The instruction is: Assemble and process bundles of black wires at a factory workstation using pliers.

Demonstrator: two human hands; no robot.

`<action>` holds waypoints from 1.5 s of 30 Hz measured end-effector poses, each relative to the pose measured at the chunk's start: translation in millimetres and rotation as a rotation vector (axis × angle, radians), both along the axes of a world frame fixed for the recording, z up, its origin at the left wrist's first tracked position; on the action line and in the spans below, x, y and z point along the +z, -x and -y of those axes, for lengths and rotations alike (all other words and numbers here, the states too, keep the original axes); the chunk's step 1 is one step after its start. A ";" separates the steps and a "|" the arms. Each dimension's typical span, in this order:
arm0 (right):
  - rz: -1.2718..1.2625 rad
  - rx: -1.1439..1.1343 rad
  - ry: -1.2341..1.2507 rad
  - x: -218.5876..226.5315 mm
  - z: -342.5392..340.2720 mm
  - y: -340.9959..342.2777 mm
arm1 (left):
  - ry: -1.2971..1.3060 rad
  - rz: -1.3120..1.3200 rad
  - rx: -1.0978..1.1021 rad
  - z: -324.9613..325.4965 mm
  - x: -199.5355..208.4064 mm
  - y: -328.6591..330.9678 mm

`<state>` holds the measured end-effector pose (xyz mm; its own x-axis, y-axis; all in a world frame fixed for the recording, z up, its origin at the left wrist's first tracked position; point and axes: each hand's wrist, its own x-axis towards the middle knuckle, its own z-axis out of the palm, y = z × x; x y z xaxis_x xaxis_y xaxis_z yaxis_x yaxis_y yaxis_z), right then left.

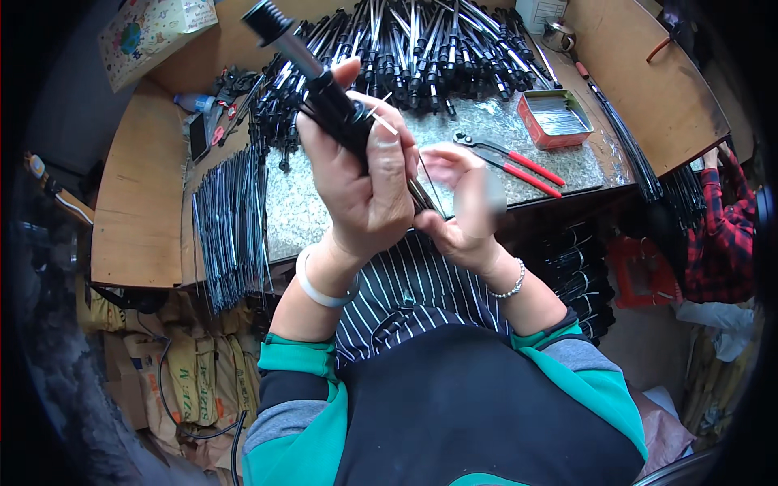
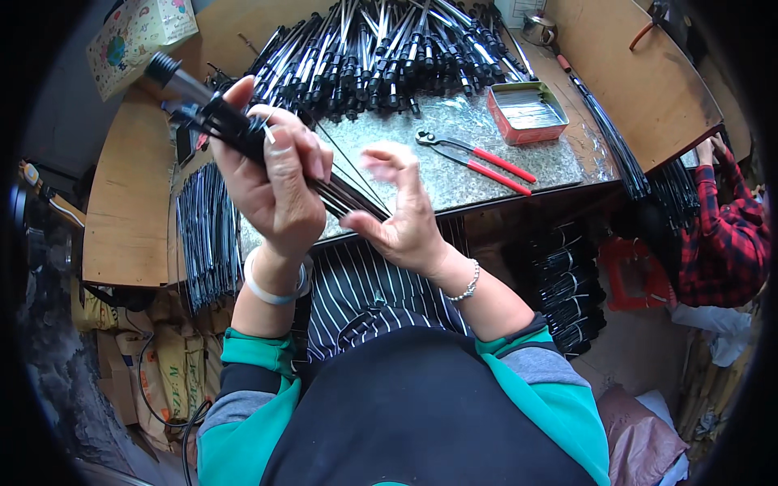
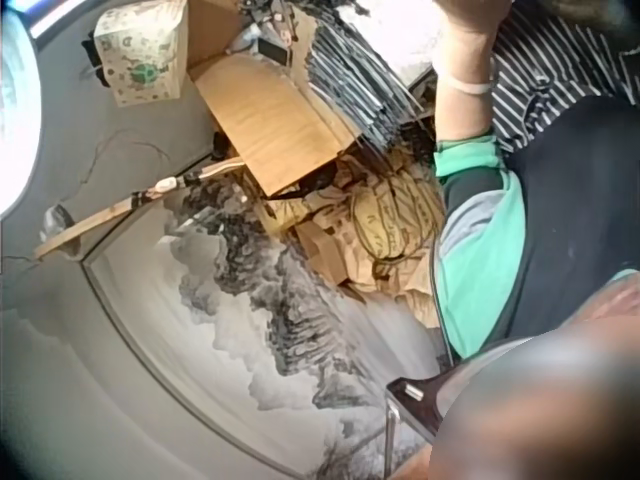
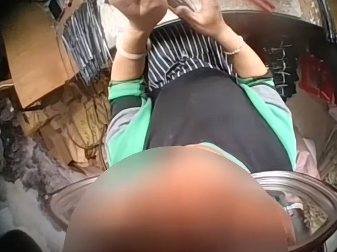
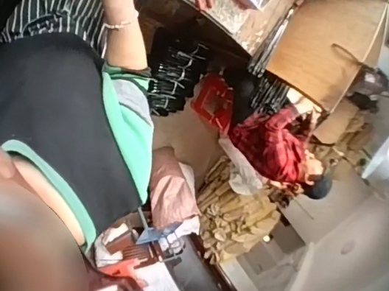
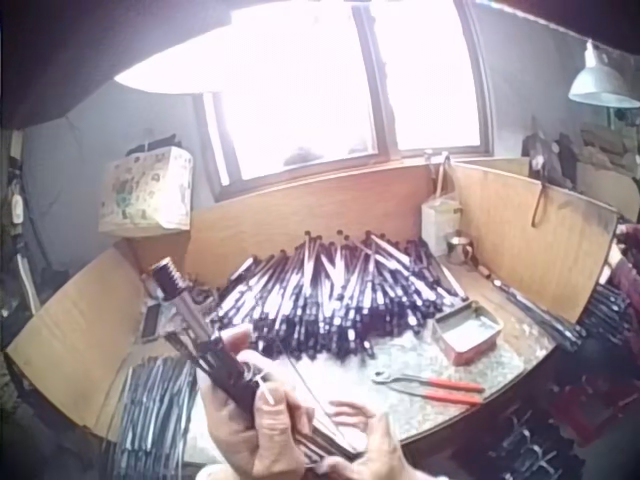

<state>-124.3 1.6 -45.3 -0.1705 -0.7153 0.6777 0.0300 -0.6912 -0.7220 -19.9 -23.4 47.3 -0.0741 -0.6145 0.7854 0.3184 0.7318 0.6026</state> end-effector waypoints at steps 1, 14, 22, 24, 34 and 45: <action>0.126 0.166 -0.137 -6.7 -9.3 -8.9 | -0.002 -0.066 -0.001 -4.3 -0.8 -0.3; -0.500 -0.325 0.263 22.5 -27.4 8.2 | -0.338 0.219 0.148 -45.6 -55.1 -21.0; -0.323 0.216 -0.211 36.5 -44.7 13.9 | -0.269 0.373 0.120 -46.4 -78.3 -28.7; -0.149 0.356 -0.514 33.5 -43.9 31.9 | -0.414 0.314 0.128 -45.3 -73.0 -31.0; -1.390 -0.690 -0.128 -37.7 15.4 134.6 | -0.611 0.106 0.071 -37.7 -66.9 -46.3; -0.439 0.627 -0.710 31.0 -37.6 84.4 | -0.652 0.189 0.158 -24.6 -82.0 -42.2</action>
